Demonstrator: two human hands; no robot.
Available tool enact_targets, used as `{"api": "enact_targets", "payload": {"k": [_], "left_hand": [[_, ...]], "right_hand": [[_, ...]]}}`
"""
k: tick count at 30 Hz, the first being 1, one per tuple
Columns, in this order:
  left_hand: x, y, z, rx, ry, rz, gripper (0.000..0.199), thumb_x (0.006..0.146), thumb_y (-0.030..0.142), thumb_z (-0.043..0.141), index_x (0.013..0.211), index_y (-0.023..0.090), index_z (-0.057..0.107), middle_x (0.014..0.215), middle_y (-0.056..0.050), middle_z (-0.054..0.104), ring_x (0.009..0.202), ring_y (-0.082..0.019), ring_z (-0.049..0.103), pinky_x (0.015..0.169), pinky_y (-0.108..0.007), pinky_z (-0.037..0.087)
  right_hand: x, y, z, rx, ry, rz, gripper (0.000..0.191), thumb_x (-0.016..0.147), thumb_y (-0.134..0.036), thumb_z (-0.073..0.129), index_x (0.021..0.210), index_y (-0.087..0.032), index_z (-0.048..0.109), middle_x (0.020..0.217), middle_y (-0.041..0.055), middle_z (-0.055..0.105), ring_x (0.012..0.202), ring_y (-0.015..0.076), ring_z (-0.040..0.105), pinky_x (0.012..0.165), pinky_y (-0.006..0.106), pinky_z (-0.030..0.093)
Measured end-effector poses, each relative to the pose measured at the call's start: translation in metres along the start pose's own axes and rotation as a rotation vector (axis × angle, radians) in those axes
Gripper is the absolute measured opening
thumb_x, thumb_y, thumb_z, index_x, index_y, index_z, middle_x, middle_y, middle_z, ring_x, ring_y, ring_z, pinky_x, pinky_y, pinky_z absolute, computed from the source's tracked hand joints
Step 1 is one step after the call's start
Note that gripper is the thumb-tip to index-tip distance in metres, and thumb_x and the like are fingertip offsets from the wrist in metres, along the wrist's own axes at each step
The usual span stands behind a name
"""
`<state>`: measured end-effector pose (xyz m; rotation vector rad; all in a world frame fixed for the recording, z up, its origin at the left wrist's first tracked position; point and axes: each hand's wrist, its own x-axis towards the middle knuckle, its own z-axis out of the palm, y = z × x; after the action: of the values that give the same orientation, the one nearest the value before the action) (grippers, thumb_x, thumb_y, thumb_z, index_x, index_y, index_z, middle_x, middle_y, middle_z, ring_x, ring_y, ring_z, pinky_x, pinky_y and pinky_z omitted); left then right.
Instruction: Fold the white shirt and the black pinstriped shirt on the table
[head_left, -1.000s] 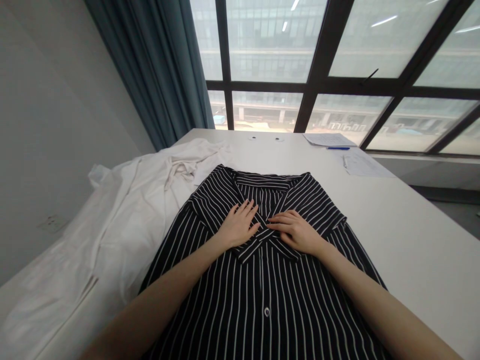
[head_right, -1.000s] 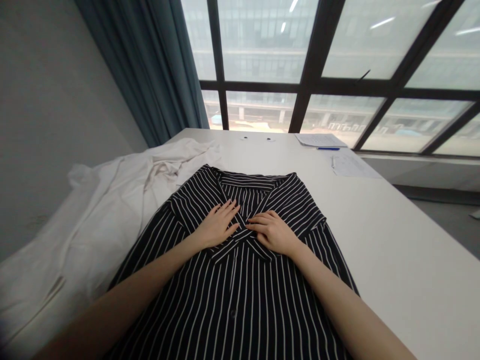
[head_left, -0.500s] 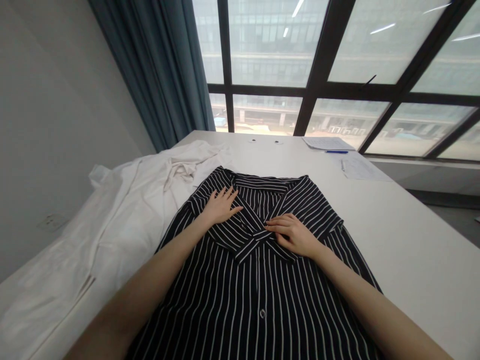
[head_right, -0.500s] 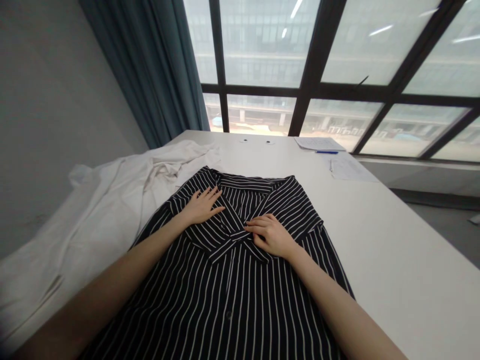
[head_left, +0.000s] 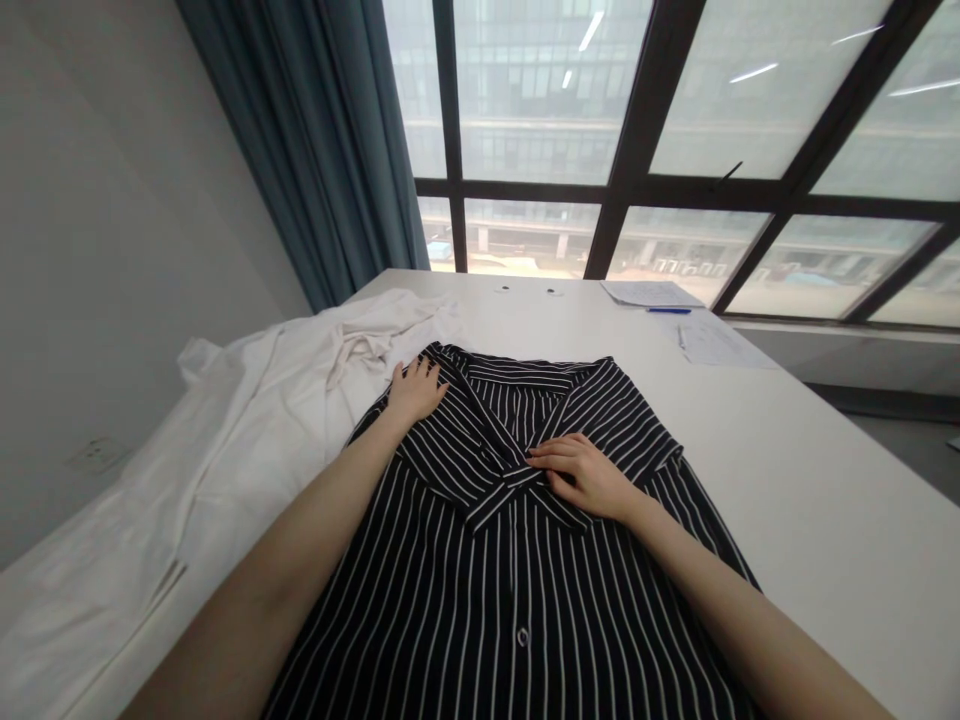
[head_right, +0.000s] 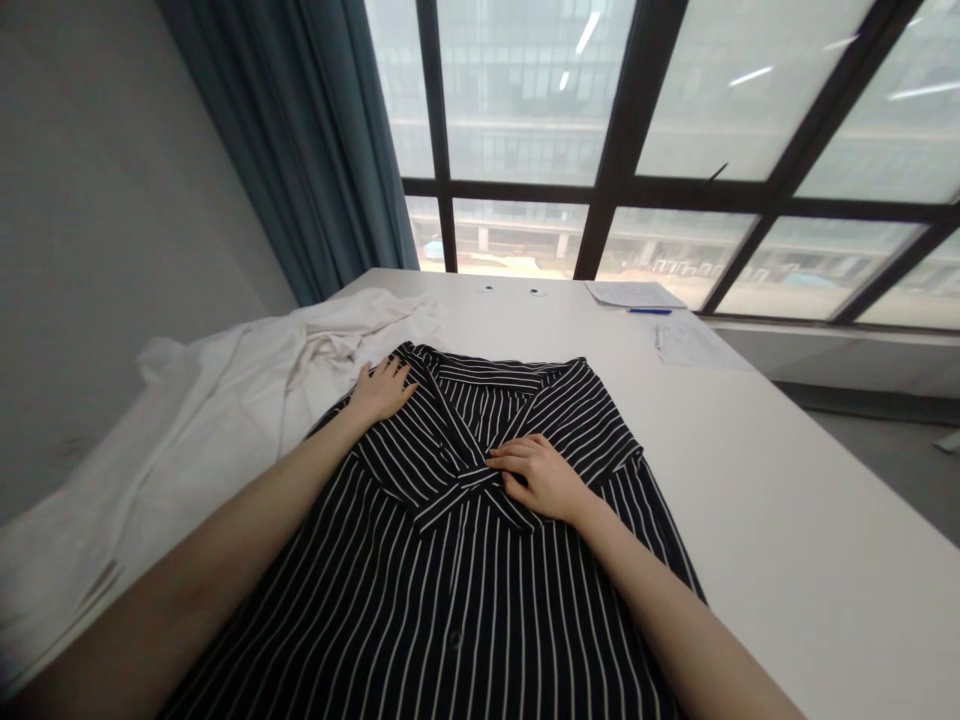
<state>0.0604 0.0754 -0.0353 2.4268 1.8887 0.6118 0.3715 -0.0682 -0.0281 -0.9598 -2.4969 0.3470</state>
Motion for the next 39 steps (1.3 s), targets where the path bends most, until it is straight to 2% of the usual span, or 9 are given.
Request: {"api": "enact_targets", "payload": {"k": [5,9,13,15,18,20,24,30,39], "left_hand": [[-0.025,0.052,-0.002,0.036,-0.033,0.071,0.049,0.094,0.029,0.052,0.135,0.003,0.049,0.151,-0.025,0.036,0.144,-0.036,0.026,0.117,-0.052,0.014],[-0.067,0.106,0.002,0.022,-0.221,0.283,0.059,0.099,0.05,0.033,0.143,0.011,0.042,0.154,-0.016,0.035,0.145,-0.028,0.028,0.117,-0.046,0.023],[-0.101,0.133,0.012,-0.023,-0.251,0.474,0.064,0.1,0.055,0.026,0.147,0.013,0.037,0.155,-0.013,0.034,0.146,-0.025,0.024,0.118,-0.044,0.02],[-0.106,0.135,0.015,-0.029,-0.241,0.486,0.064,0.1,0.054,0.028,0.149,0.014,0.034,0.156,-0.014,0.033,0.146,-0.026,0.023,0.118,-0.045,0.02],[-0.106,0.133,0.013,-0.039,-0.239,0.493,0.057,0.1,0.052,0.032,0.151,0.026,0.031,0.156,-0.013,0.031,0.145,-0.028,0.026,0.116,-0.048,0.023],[-0.105,0.133,0.011,-0.049,-0.245,0.498,0.051,0.1,0.051,0.033,0.148,0.032,0.036,0.157,-0.011,0.03,0.145,-0.029,0.026,0.115,-0.049,0.024],[-0.105,0.133,0.01,-0.067,-0.253,0.496,0.048,0.1,0.05,0.034,0.145,0.033,0.042,0.158,-0.009,0.029,0.146,-0.029,0.025,0.116,-0.05,0.022],[-0.104,0.132,0.014,-0.069,-0.27,0.49,0.05,0.1,0.053,0.03,0.146,0.033,0.04,0.159,-0.009,0.027,0.146,-0.029,0.023,0.116,-0.051,0.022],[-0.104,0.131,0.014,-0.089,-0.3,0.48,0.051,0.101,0.054,0.027,0.147,0.035,0.038,0.16,-0.008,0.024,0.147,-0.03,0.019,0.116,-0.052,0.019]], "right_hand": [[-0.002,0.007,0.004,0.162,0.105,0.12,0.041,0.087,-0.013,0.047,0.122,-0.025,0.064,0.12,0.0029,0.07,0.113,0.0195,0.062,0.1,0.043,0.044],[-0.004,0.016,0.007,0.158,0.273,0.308,0.037,0.09,-0.019,0.042,0.116,-0.025,0.067,0.118,0.0017,0.071,0.111,0.018,0.064,0.099,0.038,0.048],[-0.006,0.028,0.009,0.015,0.347,0.452,0.04,0.091,-0.019,0.036,0.117,-0.02,0.067,0.118,0.0059,0.071,0.111,0.0199,0.064,0.099,0.04,0.048],[-0.008,0.034,0.012,-0.058,0.335,0.479,0.04,0.089,-0.019,0.04,0.119,-0.018,0.066,0.122,0.0096,0.069,0.117,0.025,0.06,0.103,0.047,0.043],[-0.01,0.039,0.016,-0.155,0.292,0.492,0.039,0.088,-0.022,0.044,0.122,-0.018,0.064,0.133,0.0118,0.062,0.13,0.0312,0.049,0.109,0.057,0.03],[-0.01,0.04,0.019,-0.232,0.229,0.503,0.041,0.092,-0.025,0.042,0.128,-0.02,0.061,0.141,0.01,0.055,0.135,0.0305,0.043,0.111,0.057,0.026],[-0.008,0.041,0.021,-0.402,0.062,0.55,0.046,0.097,-0.03,0.034,0.141,-0.026,0.047,0.152,0.0053,0.042,0.141,0.0267,0.035,0.113,0.052,0.026],[-0.011,0.053,0.014,-0.418,-0.037,0.571,0.049,0.099,-0.042,0.031,0.146,-0.03,0.041,0.156,0.001,0.035,0.144,0.0239,0.028,0.115,0.05,0.025],[-0.022,0.113,-0.021,-0.422,0.014,0.781,0.053,0.098,-0.045,0.032,0.146,-0.025,0.041,0.156,0.0065,0.036,0.143,0.0293,0.031,0.113,0.058,0.024]]}}
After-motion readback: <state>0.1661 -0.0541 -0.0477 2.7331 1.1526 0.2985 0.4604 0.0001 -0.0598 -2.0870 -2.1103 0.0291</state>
